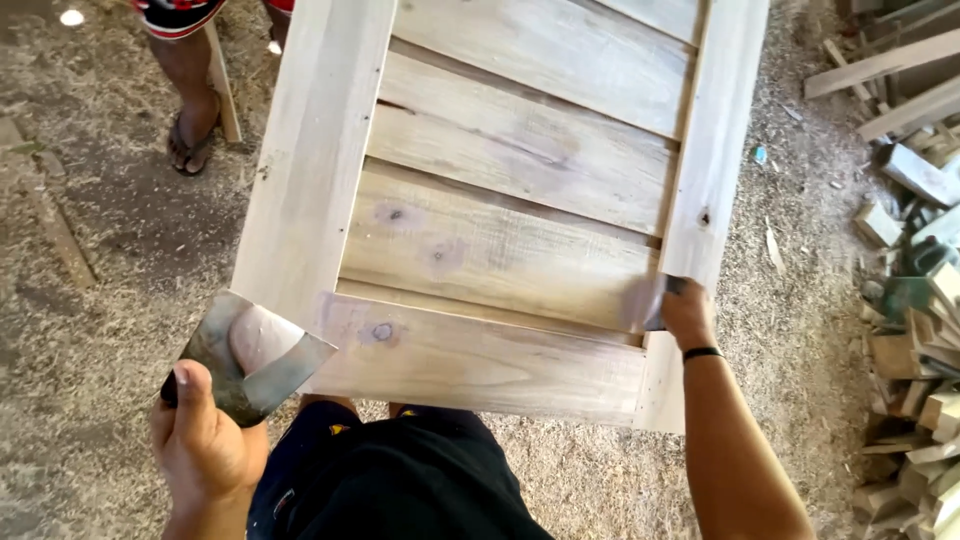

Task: The person applies wood filler to a wooden door panel and sands the surface to achieve a smooth finish.

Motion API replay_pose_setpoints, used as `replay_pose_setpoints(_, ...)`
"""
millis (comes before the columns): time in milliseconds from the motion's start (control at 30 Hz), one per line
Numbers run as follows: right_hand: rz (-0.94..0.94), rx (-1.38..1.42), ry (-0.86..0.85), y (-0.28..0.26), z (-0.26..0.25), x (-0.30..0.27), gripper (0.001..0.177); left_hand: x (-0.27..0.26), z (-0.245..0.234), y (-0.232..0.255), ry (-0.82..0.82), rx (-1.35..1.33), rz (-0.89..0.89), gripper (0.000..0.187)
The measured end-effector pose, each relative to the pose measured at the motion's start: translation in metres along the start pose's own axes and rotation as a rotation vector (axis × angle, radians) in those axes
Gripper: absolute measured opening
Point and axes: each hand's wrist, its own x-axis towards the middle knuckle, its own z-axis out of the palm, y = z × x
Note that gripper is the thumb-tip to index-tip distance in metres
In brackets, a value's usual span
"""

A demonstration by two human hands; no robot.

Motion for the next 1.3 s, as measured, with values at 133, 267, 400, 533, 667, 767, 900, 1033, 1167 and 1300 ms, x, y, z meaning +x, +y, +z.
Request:
replay_pose_setpoints(133,0.106,-0.163,0.062,-0.026,-0.003,-0.018,0.035,-0.004,-0.008,-0.006,0.061,0.008,-0.008,0.050)
replay_pose_setpoints(267,0.076,-0.314,0.083,-0.027,0.007,-0.013,0.034,-0.006,-0.012,-0.007,0.058,-0.014,-0.017,0.049)
replay_pose_setpoints(400,0.022,-0.258,0.121,-0.001,0.022,-0.001,0.028,-0.009,-0.023,-0.007,0.107,-0.010,-0.013,0.048)
replay_pose_setpoints(533,0.003,0.119,0.042,0.048,0.070,0.027,0.026,-0.004,-0.016,-0.001,0.060,0.018,-0.004,0.057)
replay_pose_setpoints(667,-0.139,-0.039,0.160,-0.024,0.087,-0.010,0.029,0.002,0.014,0.010,0.028,0.082,-0.015,0.066)
replay_pose_setpoints(767,-0.135,-0.021,0.062,-0.104,0.076,-0.048,0.039,0.006,0.023,0.009,-0.123,0.058,-0.008,0.073)
replay_pose_setpoints(900,-0.117,0.065,0.079,-0.108,0.075,-0.059,0.029,0.006,0.020,-0.005,-0.135,0.079,0.020,0.072)
replay_pose_setpoints(1033,-0.132,0.372,-0.094,-0.032,0.045,-0.078,0.032,0.006,0.010,-0.015,-0.104,0.066,0.034,0.060)
replay_pose_setpoints(1167,0.033,-0.070,-0.154,0.015,-0.045,-0.144,0.034,0.002,0.025,-0.012,-0.115,0.077,-0.001,0.065)
replay_pose_setpoints(1300,-0.306,-0.327,-0.048,0.067,-0.046,-0.156,0.031,-0.001,0.023,-0.018,-0.080,0.093,-0.048,0.063)
